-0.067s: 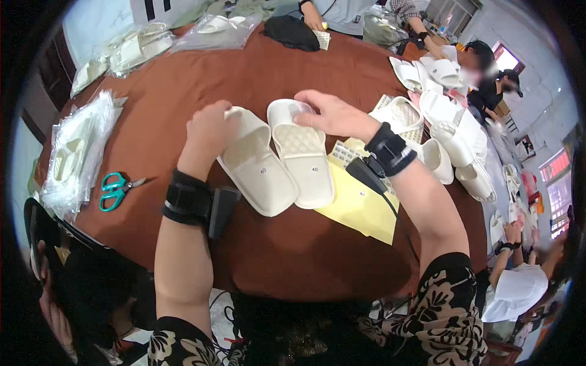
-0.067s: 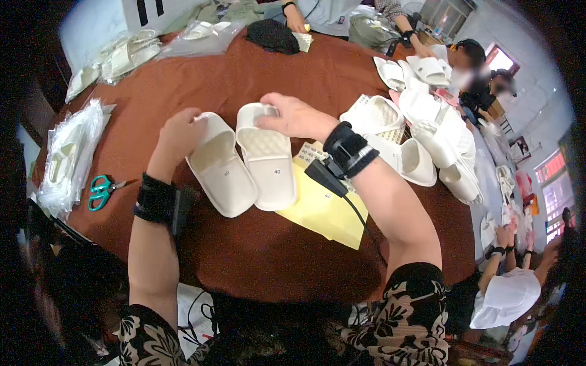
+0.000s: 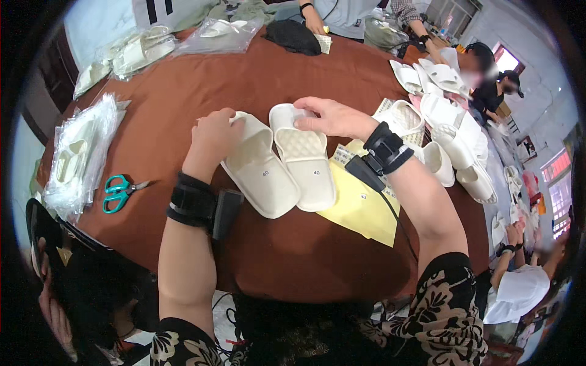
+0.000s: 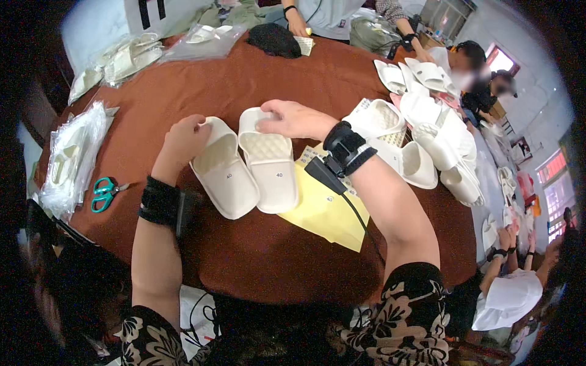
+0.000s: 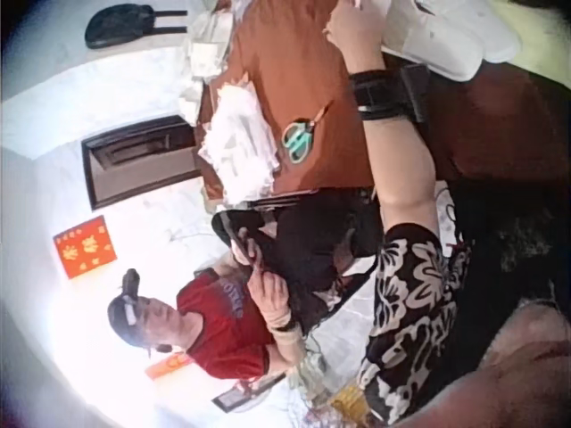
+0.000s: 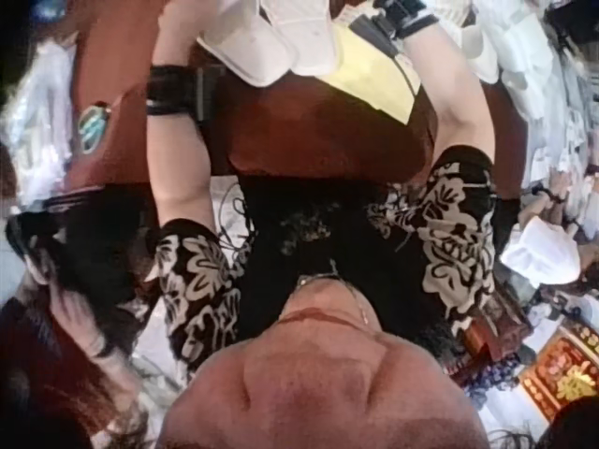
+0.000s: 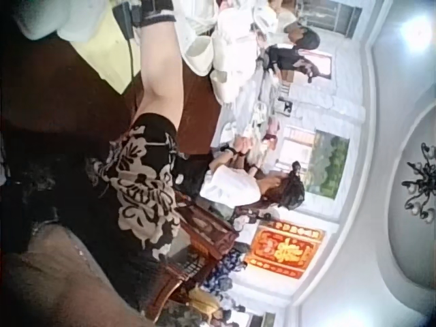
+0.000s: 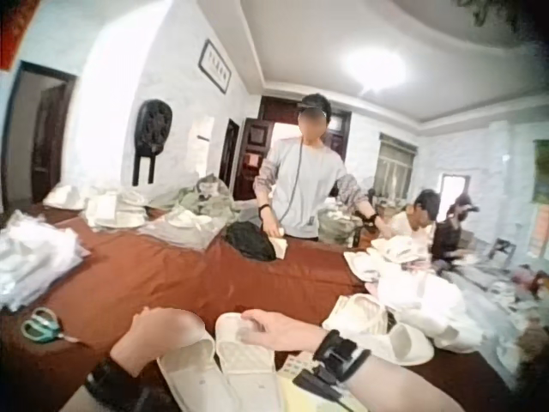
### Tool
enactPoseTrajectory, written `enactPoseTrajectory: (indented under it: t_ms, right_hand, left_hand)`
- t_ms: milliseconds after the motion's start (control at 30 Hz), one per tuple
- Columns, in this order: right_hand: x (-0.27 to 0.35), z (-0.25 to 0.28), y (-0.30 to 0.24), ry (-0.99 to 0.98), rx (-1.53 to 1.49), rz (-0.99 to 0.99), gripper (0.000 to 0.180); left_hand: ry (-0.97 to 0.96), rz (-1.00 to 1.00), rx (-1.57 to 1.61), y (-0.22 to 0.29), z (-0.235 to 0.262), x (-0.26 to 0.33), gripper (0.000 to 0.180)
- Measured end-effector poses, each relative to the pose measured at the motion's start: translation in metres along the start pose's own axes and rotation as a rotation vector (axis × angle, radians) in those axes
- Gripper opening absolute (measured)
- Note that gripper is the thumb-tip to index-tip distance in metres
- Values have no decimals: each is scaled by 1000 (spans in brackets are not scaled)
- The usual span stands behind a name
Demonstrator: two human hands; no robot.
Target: Peeling size labels from a sticker sheet and applying them to the inside of white sandals.
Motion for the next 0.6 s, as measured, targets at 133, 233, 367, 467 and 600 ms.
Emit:
enactPoseTrajectory:
  t_ms: [133, 233, 367, 467, 600]
  right_hand:
    - [5, 20, -5, 59, 92, 0, 70]
    - [26, 47, -15, 208, 42, 2, 65]
    - [68, 94, -43, 484, 282, -64, 48]
    - [91, 112, -37, 729, -1, -62, 41]
    - [105, 93, -34, 652, -273, -160, 35]
  left_hand:
    - [-96, 46, 50, -4, -2, -6, 38]
    - [-83, 113, 59, -3, 3, -3, 38]
    - [21, 196, 127, -18, 5, -4, 38]
    - [3, 263, 179, -33, -7, -10, 37]
    - [-9, 168, 254, -36, -17, -20, 35]
Point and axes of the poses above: each hand's wrist, its own x-axis away from the middle knuckle, its own z-axis out of the back of the hand, y = z × x, the point moved 3 cm from there along -x, towards the middle knuckle, and after that the axes turned 4 degrees about z, right-handed, at the moved point
